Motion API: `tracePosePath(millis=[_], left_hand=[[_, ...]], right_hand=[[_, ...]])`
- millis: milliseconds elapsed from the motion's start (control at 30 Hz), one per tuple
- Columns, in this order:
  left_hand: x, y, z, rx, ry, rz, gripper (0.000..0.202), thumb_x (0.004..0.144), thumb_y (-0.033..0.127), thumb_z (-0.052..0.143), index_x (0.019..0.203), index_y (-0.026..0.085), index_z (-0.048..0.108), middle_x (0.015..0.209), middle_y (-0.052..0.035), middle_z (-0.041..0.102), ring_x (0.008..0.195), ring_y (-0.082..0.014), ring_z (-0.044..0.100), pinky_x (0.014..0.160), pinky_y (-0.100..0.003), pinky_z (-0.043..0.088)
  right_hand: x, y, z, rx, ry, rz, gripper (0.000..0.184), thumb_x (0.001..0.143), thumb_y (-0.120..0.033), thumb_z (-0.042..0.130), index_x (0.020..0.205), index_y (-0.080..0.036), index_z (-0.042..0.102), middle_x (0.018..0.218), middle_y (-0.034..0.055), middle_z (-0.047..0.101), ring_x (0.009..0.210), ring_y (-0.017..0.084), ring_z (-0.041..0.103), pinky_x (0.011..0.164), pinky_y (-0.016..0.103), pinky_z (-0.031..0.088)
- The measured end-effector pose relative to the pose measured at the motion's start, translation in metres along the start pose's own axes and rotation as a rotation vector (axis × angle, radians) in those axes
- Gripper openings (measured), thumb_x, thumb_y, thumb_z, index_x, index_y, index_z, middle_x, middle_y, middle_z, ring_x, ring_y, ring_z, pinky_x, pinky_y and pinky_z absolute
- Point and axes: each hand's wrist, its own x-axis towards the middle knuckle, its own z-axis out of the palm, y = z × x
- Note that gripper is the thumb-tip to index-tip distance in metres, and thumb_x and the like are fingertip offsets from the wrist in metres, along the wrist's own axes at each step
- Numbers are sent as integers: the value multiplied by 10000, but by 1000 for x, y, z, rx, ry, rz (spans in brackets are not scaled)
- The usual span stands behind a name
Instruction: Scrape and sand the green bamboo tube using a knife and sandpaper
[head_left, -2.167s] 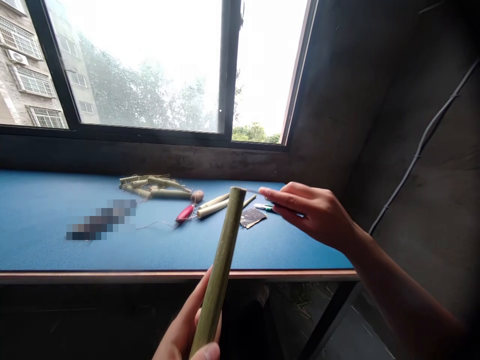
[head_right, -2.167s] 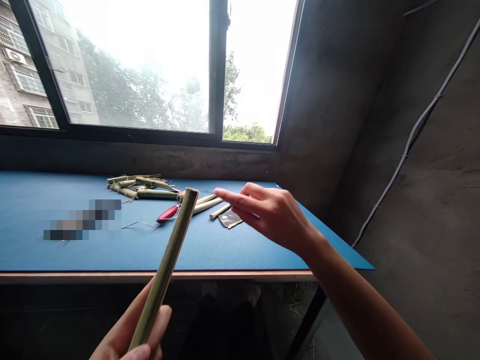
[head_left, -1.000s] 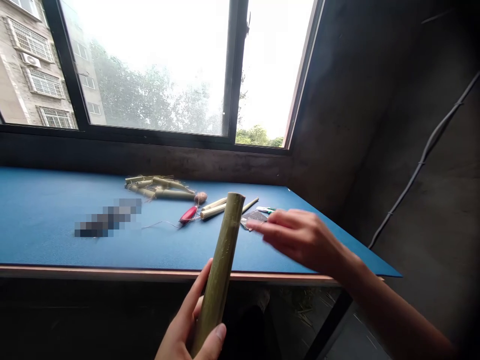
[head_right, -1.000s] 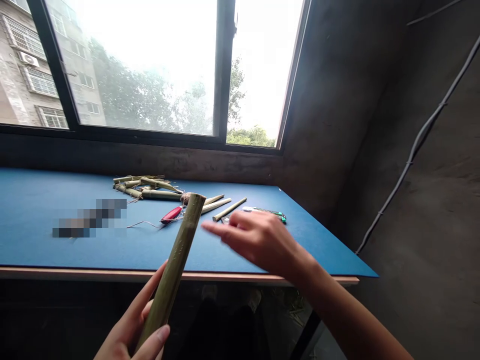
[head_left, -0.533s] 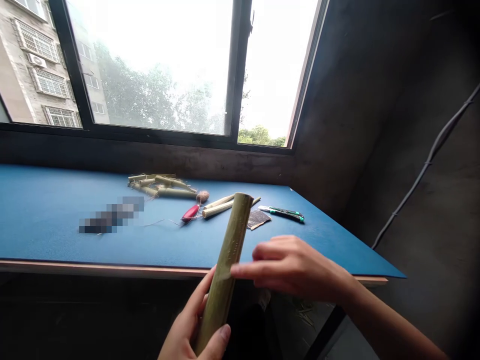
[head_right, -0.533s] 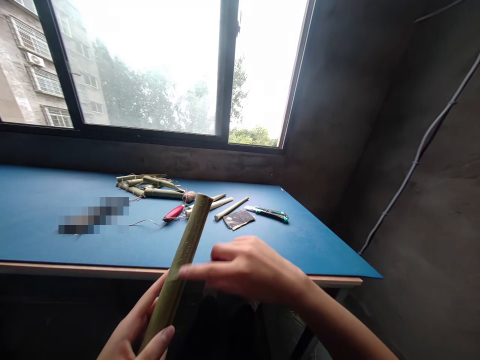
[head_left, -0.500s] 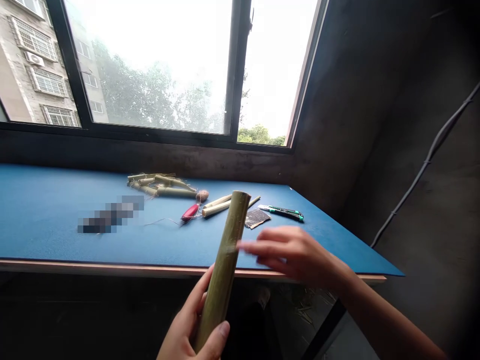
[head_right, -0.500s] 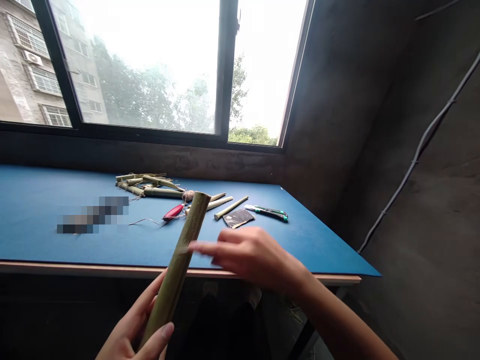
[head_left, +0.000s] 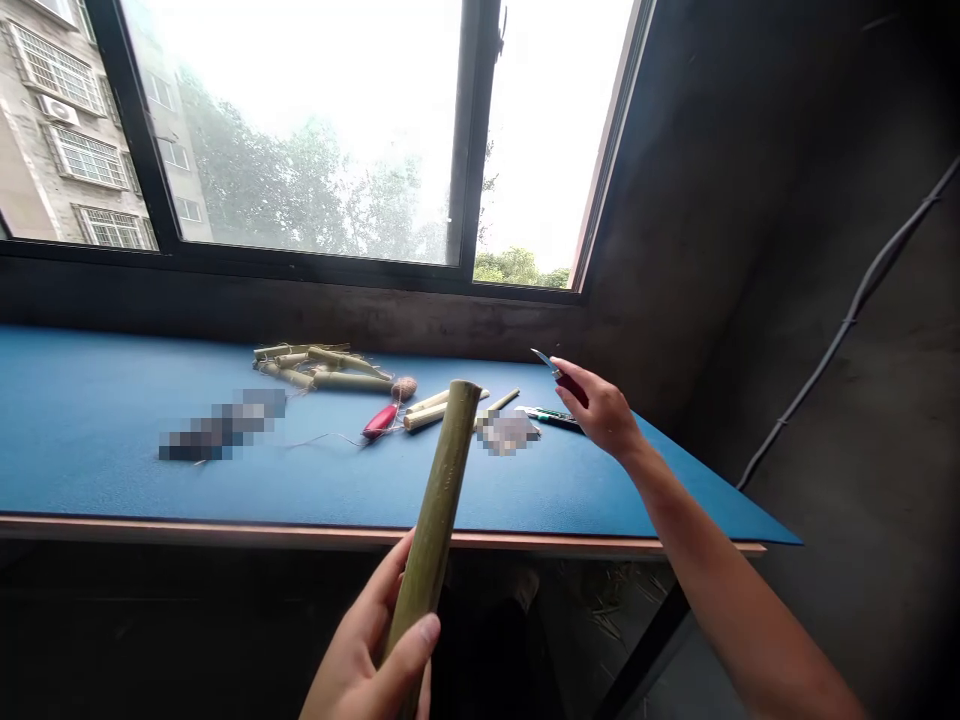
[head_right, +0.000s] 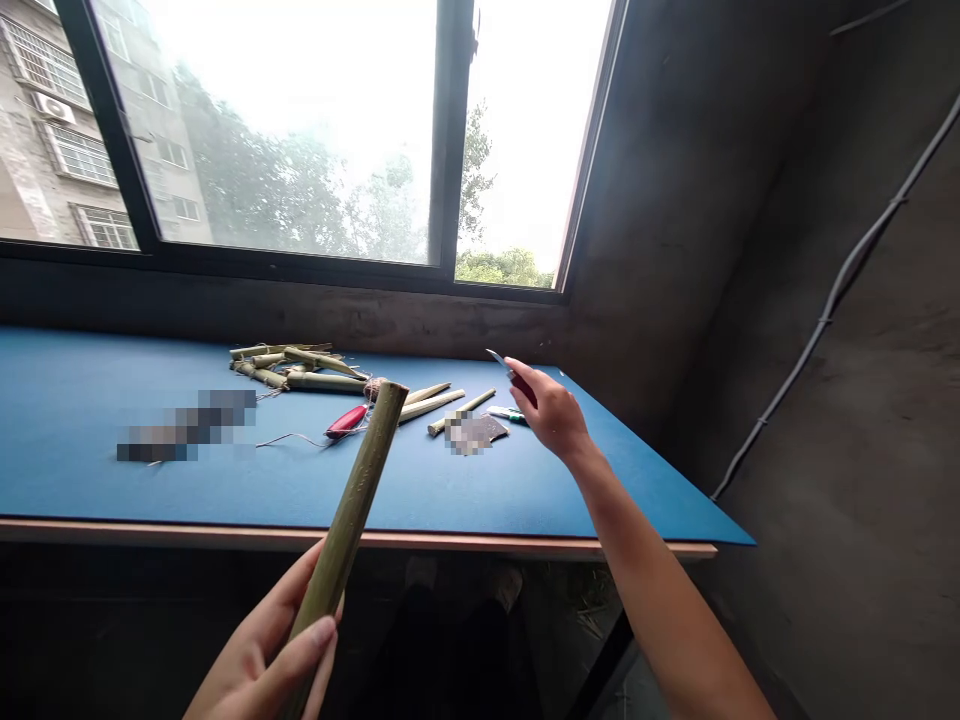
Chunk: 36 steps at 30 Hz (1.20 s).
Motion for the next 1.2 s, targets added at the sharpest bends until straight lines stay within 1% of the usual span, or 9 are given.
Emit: tracePosePath(millis=[100, 233, 333, 467, 667, 800, 933, 1067, 1200], left_hand=[[10, -6, -5, -79, -112, -7, 607, 787, 499, 574, 1261, 158, 410, 399, 89, 437, 302, -46, 321, 358, -143, 270], [23, -13, -10, -215, -191, -2, 482, 801, 471, 563, 1170, 187, 442, 515, 77, 478, 305, -24, 363, 351, -133, 233], [27, -17, -9, -316, -216, 21, 439, 784, 451, 596, 1133, 218, 465, 654, 64, 517, 312, -8, 413, 340, -129, 247], [28, -20, -4, -364, -147, -1, 410, 783, 414, 620, 1126, 236, 486, 710, 63, 525, 322, 10, 426, 334, -108, 265], [29, -18, -4, -455, -118, -12, 506, 826, 516, 525, 1267, 341, 352, 680, 83, 531, 269, 2, 404, 288, -91, 279], [31, -16, -6, -480, -145, -12, 324, 881, 433, 452, 1157, 263, 446, 627, 89, 494, 258, -4, 401, 279, -91, 272], [31, -15, -5, -471, -148, 12, 254, 910, 368, 421, 1125, 247, 481, 637, 75, 520, 294, -7, 435, 316, -94, 303], [30, -18, -8, -396, -214, -35, 291, 891, 407, 441, 1072, 223, 577, 689, 21, 616, 272, -11, 414, 286, -111, 264], [20, -15, -12, -259, -77, -13, 380, 832, 375, 547, 1169, 212, 613, 974, -62, 698, 599, -136, 652, 507, -188, 509]], right_hand=[[-5, 43, 33, -289, -363, 282, 447, 919, -244, 350, 1365, -244, 386, 1120, 110, 578, 954, 245, 575, 741, 337, 475], [-19, 62, 56, -331, -489, 284, 410, 870, -196, 430, 1273, -184, 504, 1127, 164, 553, 1073, 304, 516, 844, 420, 438], [-12, 48, 62, -294, -516, 197, 483, 891, -256, 412, 1368, -190, 384, 1267, 173, 462, 1192, 308, 424, 963, 458, 356], [5, 15, 79, -148, -659, 33, 654, 885, -505, 403, 1453, -280, 169, 1456, 80, 282, 1333, 241, 266, 1071, 358, 259], [-25, -19, 72, -26, -888, -58, 796, 788, -716, 381, 1442, -298, 205, 1501, 111, 175, 1376, 322, 136, 1102, 483, 119], [-86, -28, 45, 7, -665, -230, 782, 749, -641, 544, 1418, -351, 259, 1436, 96, 318, 1303, 345, 286, 1044, 536, 223], [-126, -28, 27, 65, -245, -363, 399, 864, -308, 525, 1262, -291, 514, 1035, 77, 609, 926, 231, 566, 823, 423, 439], [-122, -56, 3, 213, 115, -442, 395, 918, -170, 395, 1299, -238, 472, 1118, 88, 606, 1012, 203, 559, 842, 383, 462], [-96, -101, -13, 105, 163, -960, 310, 930, -230, 440, 1200, -324, 559, 1262, -39, 556, 1219, 140, 450, 1056, 325, 357]])
